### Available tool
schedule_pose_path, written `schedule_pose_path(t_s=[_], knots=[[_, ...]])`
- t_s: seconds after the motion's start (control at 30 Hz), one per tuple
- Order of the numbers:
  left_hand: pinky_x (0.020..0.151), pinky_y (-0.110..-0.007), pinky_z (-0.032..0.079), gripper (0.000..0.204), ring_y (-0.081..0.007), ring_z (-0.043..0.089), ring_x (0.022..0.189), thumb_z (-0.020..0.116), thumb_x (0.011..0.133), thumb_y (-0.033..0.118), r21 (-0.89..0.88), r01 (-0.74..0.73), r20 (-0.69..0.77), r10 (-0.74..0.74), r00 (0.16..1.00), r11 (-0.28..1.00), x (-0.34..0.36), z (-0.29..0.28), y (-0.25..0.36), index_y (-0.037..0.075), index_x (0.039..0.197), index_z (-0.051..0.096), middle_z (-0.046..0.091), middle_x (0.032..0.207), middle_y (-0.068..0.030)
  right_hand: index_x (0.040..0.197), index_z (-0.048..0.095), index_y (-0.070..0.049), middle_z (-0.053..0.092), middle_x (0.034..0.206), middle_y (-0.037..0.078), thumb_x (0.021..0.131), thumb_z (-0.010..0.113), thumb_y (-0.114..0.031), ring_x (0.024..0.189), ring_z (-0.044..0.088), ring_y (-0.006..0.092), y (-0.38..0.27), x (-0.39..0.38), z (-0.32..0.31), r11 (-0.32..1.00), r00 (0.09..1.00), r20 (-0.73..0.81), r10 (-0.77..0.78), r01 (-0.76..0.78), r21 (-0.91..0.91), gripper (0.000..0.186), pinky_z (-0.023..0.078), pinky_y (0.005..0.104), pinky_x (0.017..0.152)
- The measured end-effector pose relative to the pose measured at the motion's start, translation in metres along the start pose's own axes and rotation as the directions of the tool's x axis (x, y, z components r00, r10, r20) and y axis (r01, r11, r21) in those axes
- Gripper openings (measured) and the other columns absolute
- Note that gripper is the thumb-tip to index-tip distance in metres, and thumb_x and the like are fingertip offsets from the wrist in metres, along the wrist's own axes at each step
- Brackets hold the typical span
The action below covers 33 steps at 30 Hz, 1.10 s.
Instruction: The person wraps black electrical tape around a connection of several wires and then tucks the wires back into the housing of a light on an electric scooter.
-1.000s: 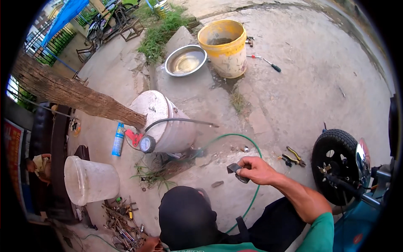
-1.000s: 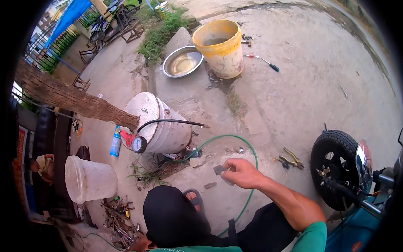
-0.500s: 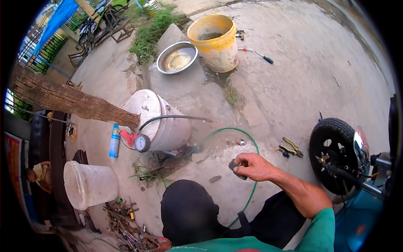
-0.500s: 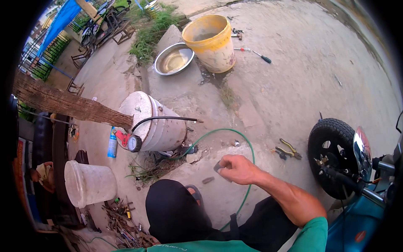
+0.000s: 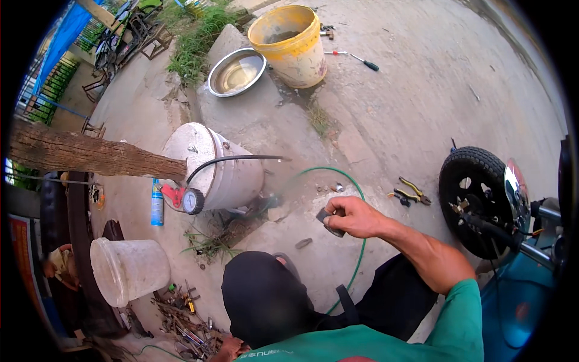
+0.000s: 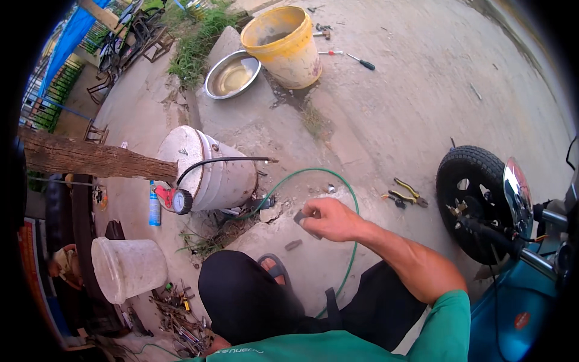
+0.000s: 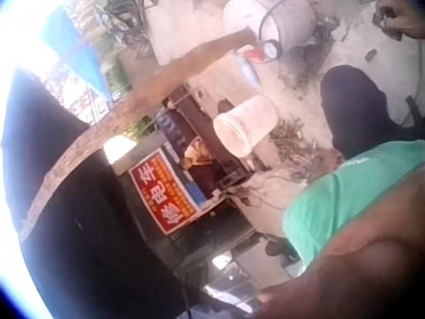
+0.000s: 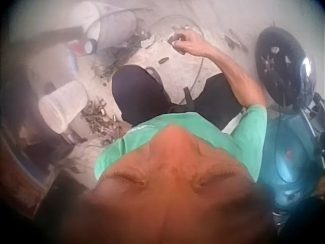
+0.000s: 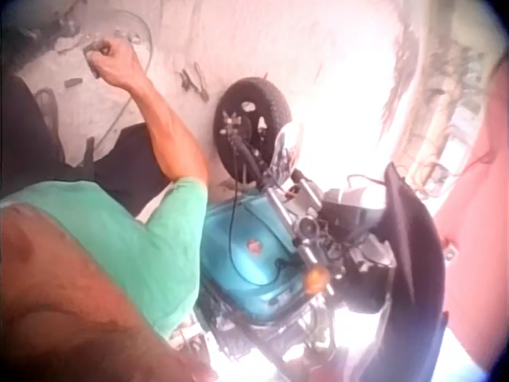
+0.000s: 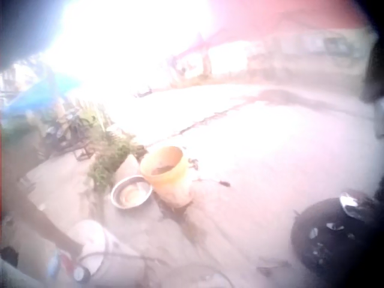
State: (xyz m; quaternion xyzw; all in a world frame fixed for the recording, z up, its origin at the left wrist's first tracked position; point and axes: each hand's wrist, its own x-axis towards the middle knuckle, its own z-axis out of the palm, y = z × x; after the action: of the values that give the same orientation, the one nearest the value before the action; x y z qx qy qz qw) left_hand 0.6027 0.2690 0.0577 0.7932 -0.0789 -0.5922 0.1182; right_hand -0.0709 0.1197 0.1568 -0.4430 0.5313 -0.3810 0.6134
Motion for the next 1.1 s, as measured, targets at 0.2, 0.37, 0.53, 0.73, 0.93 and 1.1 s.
schedule_pose_path(t_s=[0.2,0.37,0.53,0.73,0.93,1.1], knots=[[0.094,-0.035,0.053,0.029,-0.0217,0.067,0.100,0.049,0.097,0.012,0.145,-0.385,0.253,0.342,0.905,0.911,-0.037,0.061,0.146,0.003,0.119,0.066,0.071,0.104,-0.0075,0.099,0.066,0.001,0.068,0.074,0.008,0.089,0.065,-0.022,0.067,0.062,0.0138,0.006,0.007,-0.012,0.999,0.987,-0.155,-0.030,0.034,0.022,0.025,0.048,0.0322,0.061],[0.091,-0.034,0.053,0.027,-0.0198,0.066,0.100,0.052,0.097,0.011,0.460,-0.544,0.411,0.374,0.831,0.702,-0.039,0.145,0.189,0.002,0.120,0.064,0.071,0.106,-0.0080,0.104,0.065,0.002,0.068,0.084,0.006,0.093,0.064,-0.022,0.076,0.060,0.0113,-0.006,-0.003,-0.021,0.996,0.974,-0.225,0.017,0.005,0.094,0.027,0.048,0.0301,0.070],[0.088,-0.033,0.053,0.027,-0.0180,0.066,0.099,0.055,0.097,0.011,0.635,-0.538,0.433,0.322,0.842,0.554,-0.001,0.169,0.162,0.002,0.122,0.062,0.071,0.107,-0.0084,0.105,0.065,0.002,0.068,0.083,0.006,0.093,0.064,-0.022,0.076,0.060,0.0112,-0.007,-0.014,-0.023,0.995,0.967,-0.251,0.030,-0.007,0.095,0.027,0.048,0.0303,0.070],[0.085,-0.032,0.053,0.028,-0.0157,0.065,0.099,0.058,0.097,0.011,0.477,-0.666,0.541,0.405,0.737,0.573,-0.009,0.227,0.218,0.001,0.124,0.059,0.071,0.109,-0.0089,0.106,0.065,0.002,0.068,0.084,0.005,0.094,0.063,-0.021,0.076,0.060,0.0102,0.000,-0.008,-0.021,0.993,0.968,-0.246,0.043,-0.014,0.117,0.026,0.048,0.0290,0.070],[0.072,-0.036,0.057,0.039,-0.0248,0.070,0.080,0.064,0.094,0.019,0.146,-0.663,0.883,0.206,0.423,0.734,-0.081,0.326,0.302,0.002,0.127,0.052,0.070,0.100,-0.0155,0.103,0.064,0.001,0.067,0.085,0.003,0.096,0.063,-0.019,0.075,0.059,0.0091,-0.013,-0.005,-0.011,0.988,0.965,-0.257,0.054,-0.015,0.153,0.022,0.047,0.0277,0.067],[0.073,-0.039,0.061,0.027,-0.0259,0.072,0.086,0.063,0.096,0.016,0.260,-0.519,0.878,0.024,0.478,0.814,-0.076,0.373,0.254,0.003,0.117,0.052,0.069,0.100,-0.0165,0.104,0.065,0.002,0.067,0.084,0.003,0.095,0.064,-0.020,0.074,0.059,0.0092,-0.015,-0.009,-0.008,0.994,0.962,-0.266,0.064,-0.039,0.098,0.024,0.047,0.0280,0.067]])
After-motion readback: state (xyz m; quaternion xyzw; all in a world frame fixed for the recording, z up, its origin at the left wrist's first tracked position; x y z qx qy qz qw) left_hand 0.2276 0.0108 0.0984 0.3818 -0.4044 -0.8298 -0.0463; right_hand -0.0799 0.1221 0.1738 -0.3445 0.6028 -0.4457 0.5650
